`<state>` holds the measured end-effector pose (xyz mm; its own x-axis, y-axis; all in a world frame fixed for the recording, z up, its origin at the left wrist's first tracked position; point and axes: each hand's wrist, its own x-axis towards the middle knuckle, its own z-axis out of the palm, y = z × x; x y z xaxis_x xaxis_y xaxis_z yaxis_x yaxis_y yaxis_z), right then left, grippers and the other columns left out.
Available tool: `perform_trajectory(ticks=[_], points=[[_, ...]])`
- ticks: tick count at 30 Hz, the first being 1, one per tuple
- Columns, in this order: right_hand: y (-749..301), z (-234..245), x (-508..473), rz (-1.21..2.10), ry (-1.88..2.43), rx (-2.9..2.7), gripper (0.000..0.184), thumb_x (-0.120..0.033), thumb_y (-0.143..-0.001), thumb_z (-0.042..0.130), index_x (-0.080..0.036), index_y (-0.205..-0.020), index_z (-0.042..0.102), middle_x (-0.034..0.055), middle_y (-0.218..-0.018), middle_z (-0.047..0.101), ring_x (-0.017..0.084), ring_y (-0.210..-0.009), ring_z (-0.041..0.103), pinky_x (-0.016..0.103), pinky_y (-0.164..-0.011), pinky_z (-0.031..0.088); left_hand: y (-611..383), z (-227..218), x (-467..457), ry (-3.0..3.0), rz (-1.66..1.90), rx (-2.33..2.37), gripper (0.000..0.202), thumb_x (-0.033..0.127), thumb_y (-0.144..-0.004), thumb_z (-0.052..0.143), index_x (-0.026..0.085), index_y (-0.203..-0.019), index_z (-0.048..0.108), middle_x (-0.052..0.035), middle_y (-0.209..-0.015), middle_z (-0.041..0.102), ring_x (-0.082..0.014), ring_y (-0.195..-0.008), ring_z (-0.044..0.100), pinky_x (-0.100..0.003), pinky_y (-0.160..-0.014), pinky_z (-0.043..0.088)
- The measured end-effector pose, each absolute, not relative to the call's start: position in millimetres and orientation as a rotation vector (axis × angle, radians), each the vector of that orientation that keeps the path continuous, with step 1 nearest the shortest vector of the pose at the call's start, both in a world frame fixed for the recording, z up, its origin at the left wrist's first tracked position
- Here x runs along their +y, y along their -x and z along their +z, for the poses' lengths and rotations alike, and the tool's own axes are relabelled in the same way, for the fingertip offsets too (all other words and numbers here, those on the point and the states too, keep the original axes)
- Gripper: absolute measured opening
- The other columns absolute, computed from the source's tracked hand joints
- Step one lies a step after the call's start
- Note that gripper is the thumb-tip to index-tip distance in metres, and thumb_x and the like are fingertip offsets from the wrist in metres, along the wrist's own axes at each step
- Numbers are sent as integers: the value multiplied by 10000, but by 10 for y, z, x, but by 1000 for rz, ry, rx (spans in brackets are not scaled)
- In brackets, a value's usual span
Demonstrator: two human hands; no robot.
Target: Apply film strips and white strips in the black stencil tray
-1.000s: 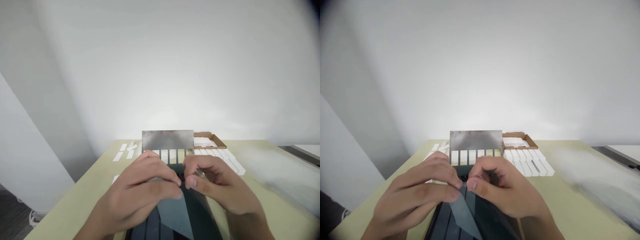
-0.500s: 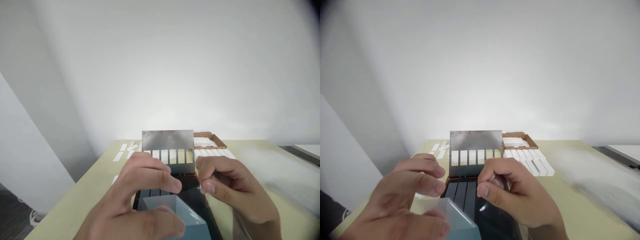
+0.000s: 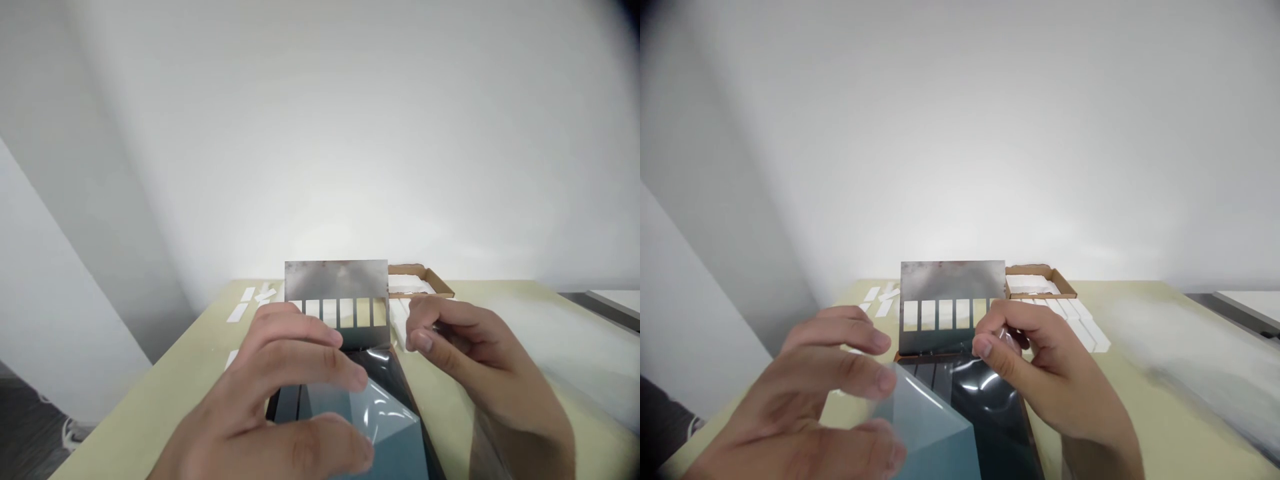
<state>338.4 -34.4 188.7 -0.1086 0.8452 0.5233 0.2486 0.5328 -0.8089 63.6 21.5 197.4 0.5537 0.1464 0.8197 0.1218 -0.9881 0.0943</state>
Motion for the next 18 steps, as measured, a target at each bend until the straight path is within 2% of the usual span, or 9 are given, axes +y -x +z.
perform_trajectory(ticks=[6,10,13,16,18], points=[[-3392,1902,-323,564,1055,-1616,230,-406,-1034,646,-249,-867,673,20,-763,577,186,-739,520,321,-620,372,-651,1975,188,-2837,1478,294,277,132,-932,721,400,-880,767,36,-1044,721,-231,-1197,586,-414,-1144,461],[-3425,1914,-272,543,1101,-1613,255,-438,-1045,621,-243,-885,656,31,-807,595,186,-756,526,319,-630,382,-644,2022,172,-2980,1381,243,337,9,-899,630,325,-814,706,112,-1238,745,-196,-1374,526,-430,-1282,280],[-3456,1898,-233,528,1152,-1588,273,-455,-1049,615,-237,-890,660,30,-856,621,181,-798,541,309,-662,398,-637,2043,145,-3029,1336,182,373,-66,-902,591,282,-816,694,166,-1326,726,-183,-1446,498,-482,-1319,216],[-3501,1867,-190,492,1207,-1588,279,-472,-1046,619,-237,-909,683,20,-840,611,172,-778,520,306,-667,396,-622,2036,103,-3011,1346,140,366,-62,-911,605,284,-870,720,198,-1397,683,-179,-1446,513,-485,-1335,186],[-3551,1852,-148,448,1236,-1597,280,-489,-1040,624,-240,-936,697,16,-846,613,166,-763,503,306,-662,384,-594,1998,70,-3053,1352,190,362,-15,-933,609,327,-909,724,222,-1329,710,-158,-1387,572,-466,-1334,205]])
